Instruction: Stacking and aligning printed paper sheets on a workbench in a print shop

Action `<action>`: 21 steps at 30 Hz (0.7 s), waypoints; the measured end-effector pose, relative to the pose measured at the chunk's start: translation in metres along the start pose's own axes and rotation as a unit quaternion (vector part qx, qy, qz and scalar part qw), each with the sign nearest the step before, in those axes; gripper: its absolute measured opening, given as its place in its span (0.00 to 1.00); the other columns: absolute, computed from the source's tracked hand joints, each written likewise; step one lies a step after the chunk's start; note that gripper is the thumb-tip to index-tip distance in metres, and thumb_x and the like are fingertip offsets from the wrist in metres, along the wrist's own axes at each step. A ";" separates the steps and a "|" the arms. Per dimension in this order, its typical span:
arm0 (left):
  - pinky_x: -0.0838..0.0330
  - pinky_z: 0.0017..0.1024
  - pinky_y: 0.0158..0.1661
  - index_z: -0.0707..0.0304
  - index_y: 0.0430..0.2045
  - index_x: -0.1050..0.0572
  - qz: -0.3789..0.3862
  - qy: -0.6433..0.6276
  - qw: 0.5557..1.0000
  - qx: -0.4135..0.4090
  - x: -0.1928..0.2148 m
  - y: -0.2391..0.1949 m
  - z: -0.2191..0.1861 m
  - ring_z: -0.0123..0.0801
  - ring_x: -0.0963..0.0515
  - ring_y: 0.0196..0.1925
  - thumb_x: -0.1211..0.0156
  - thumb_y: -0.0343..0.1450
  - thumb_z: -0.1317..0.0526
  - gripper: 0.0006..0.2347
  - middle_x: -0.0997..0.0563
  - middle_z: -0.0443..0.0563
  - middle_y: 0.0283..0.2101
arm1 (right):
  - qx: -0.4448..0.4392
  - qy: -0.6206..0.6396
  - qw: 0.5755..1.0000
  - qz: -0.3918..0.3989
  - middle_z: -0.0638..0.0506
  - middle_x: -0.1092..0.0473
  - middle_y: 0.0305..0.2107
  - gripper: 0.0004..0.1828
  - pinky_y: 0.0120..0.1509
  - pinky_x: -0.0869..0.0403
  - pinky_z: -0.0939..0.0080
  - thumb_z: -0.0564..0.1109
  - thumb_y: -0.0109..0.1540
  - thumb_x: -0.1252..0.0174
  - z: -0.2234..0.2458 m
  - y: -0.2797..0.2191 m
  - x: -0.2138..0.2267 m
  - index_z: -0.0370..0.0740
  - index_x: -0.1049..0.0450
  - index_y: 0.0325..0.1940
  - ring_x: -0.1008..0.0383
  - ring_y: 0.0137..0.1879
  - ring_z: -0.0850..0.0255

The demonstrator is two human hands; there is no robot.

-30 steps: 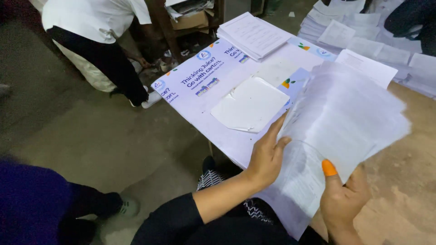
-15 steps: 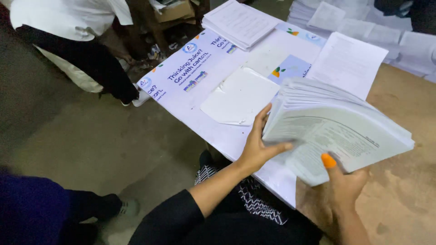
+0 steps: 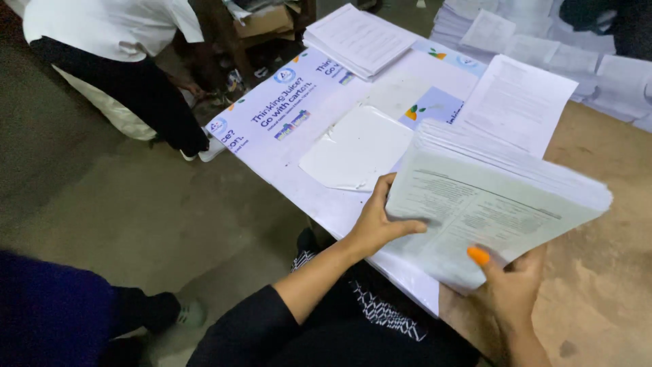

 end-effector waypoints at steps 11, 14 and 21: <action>0.31 0.30 0.45 0.64 0.44 0.36 -0.113 0.077 0.990 -0.040 -0.018 0.008 -0.021 0.35 0.24 0.47 0.42 0.66 0.52 0.20 0.24 0.52 0.44 | 0.167 0.027 0.978 -0.122 0.36 0.32 0.52 0.20 0.72 0.30 0.50 0.28 0.60 0.35 0.023 -0.006 0.009 0.24 0.32 0.54 0.33 0.61 0.50; 0.35 0.24 0.47 0.60 0.44 0.34 -0.055 0.035 0.995 -0.069 -0.012 0.012 -0.028 0.26 0.29 0.46 0.36 0.64 0.57 0.18 0.27 0.45 0.43 | 0.186 0.040 0.980 -0.063 0.36 0.35 0.55 0.23 0.74 0.33 0.48 0.31 0.61 0.37 0.028 0.000 0.009 0.27 0.36 0.59 0.35 0.64 0.49; 0.42 0.32 0.65 0.61 0.62 0.43 0.056 -0.002 0.996 -0.064 -0.017 0.011 -0.029 0.33 0.36 0.65 0.28 0.54 0.53 0.41 0.35 0.50 0.62 | 0.028 -0.011 0.999 -0.014 0.50 0.30 0.46 0.23 0.59 0.28 0.59 0.32 0.51 0.34 -0.026 0.005 0.012 0.37 0.29 0.48 0.32 0.53 0.62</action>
Point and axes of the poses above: each hand's wrist, its own y-axis towards the middle knuckle, its own x-axis out of the back of the hand, z = x × y, the point moved 6 cm from there along y, towards the middle knuckle
